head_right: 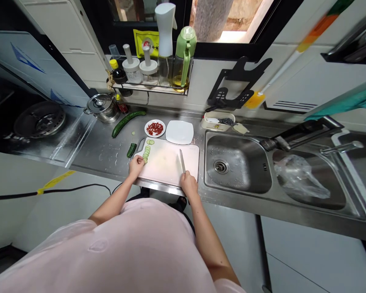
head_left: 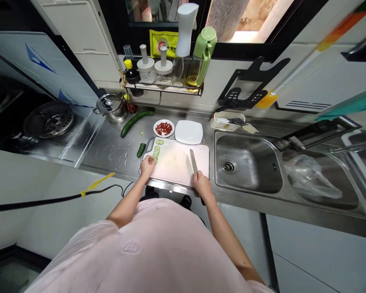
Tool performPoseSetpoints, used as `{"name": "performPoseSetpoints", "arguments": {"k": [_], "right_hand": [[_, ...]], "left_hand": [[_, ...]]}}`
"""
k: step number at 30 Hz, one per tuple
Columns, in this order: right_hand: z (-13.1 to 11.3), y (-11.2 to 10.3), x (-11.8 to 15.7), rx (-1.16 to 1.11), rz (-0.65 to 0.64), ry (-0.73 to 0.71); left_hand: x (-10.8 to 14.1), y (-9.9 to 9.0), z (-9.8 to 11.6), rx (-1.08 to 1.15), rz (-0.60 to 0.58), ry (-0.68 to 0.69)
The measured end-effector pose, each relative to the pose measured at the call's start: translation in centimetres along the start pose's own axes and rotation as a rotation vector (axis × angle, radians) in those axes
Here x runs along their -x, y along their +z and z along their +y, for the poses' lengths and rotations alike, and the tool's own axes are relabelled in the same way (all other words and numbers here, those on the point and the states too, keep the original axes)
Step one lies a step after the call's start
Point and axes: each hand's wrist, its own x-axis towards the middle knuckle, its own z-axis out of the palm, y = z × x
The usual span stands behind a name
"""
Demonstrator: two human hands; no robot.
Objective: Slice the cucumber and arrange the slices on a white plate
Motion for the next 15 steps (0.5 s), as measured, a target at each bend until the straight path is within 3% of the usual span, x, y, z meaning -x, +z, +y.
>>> {"name": "performPoseSetpoints", "arguments": {"k": [15], "right_hand": [[0.13,0.19,-0.18,-0.003,0.003,-0.008]], "left_hand": [[-0.04,0.01,-1.09,-0.2,0.0,0.096]]}}
